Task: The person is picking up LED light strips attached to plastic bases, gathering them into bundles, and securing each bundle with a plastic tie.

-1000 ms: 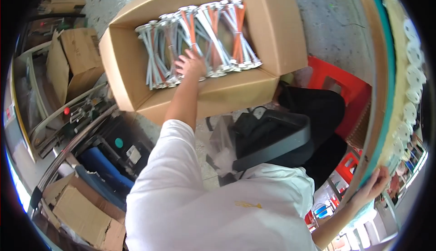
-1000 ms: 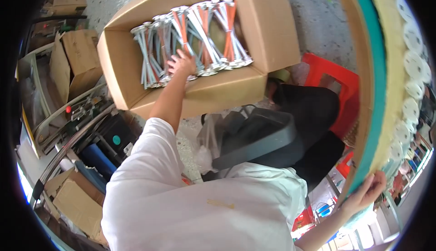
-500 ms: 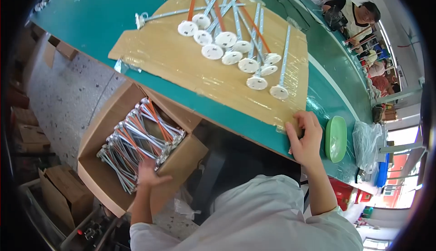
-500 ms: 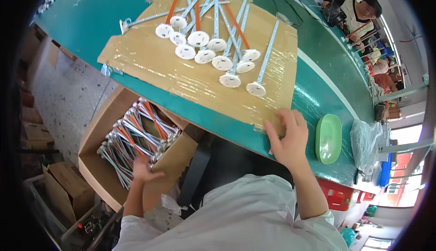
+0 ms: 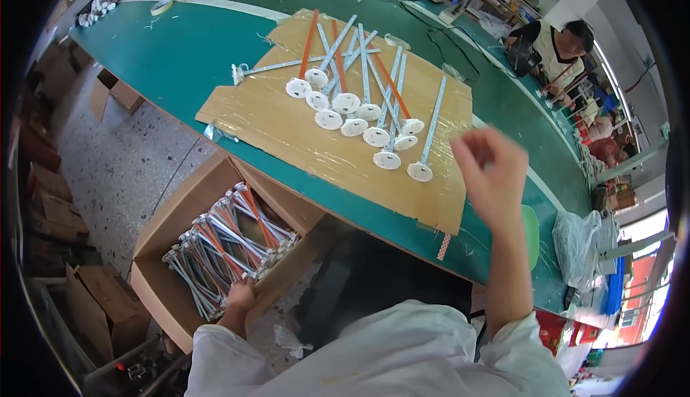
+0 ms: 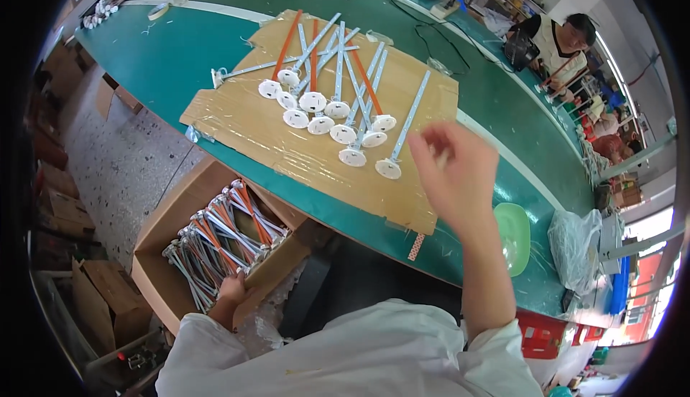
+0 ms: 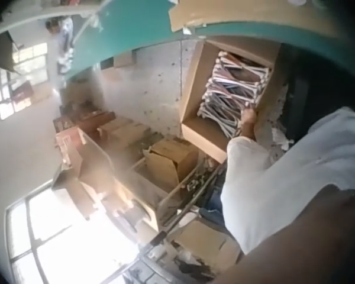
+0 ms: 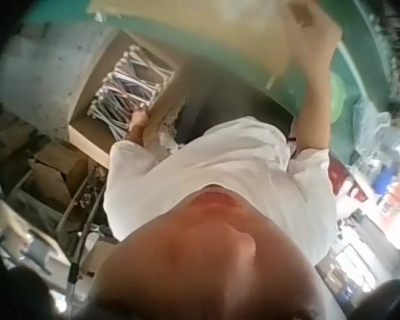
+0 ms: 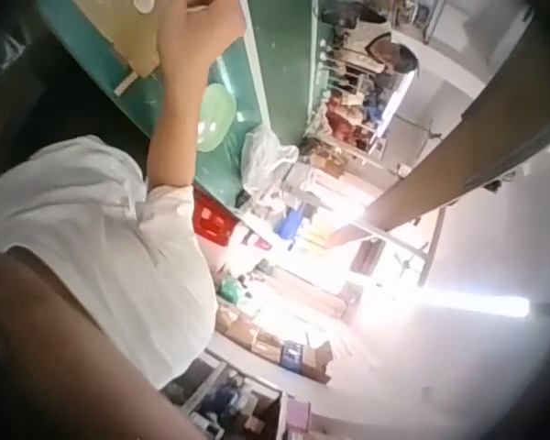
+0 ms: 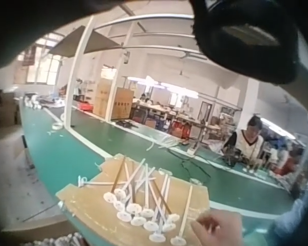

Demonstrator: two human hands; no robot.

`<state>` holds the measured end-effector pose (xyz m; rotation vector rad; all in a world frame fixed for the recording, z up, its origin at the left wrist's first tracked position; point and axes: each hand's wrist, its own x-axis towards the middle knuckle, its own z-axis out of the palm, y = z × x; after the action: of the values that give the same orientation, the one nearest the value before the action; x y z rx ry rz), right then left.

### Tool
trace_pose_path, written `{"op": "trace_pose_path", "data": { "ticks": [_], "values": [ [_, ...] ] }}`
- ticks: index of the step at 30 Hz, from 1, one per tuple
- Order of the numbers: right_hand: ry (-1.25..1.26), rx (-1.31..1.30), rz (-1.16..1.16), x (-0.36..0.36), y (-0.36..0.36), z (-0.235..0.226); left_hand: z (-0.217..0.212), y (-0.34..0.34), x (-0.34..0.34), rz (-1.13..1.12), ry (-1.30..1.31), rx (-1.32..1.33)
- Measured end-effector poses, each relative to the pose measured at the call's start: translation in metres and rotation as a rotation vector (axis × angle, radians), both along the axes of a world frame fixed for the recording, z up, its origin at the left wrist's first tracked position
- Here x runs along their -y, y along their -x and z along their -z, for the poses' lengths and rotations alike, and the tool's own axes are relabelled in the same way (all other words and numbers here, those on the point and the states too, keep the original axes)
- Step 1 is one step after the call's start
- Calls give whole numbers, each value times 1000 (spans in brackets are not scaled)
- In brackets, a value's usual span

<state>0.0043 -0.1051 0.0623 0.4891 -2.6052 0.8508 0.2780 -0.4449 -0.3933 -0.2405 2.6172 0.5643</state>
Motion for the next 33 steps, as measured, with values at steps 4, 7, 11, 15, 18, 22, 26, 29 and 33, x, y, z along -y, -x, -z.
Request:
{"op": "trace_pose_path", "data": {
  "ticks": [4,7,11,15,18,22,26,29,33],
  "values": [
    [-278,97,-178,69,110,-17,3,2,1,-3,14,-12],
    [-263,308,-37,129,177,-2,-7,6,0,-6,16,9],
    [-260,502,53,183,199,25,-12,4,0,-35,24,29],
    [-493,562,52,201,208,34,-4,2,2,-13,15,-40],
    [-396,603,63,203,209,30,2,-1,2,-10,17,-61],
    [-256,459,158,191,219,38,0,1,2,-12,19,-80],
    [109,581,227,180,235,46,-15,7,-1,10,55,-11],
    [232,541,148,161,268,52,-12,9,3,20,66,5],
    [535,547,77,167,253,16,-7,3,0,3,65,-49]
  ]
}}
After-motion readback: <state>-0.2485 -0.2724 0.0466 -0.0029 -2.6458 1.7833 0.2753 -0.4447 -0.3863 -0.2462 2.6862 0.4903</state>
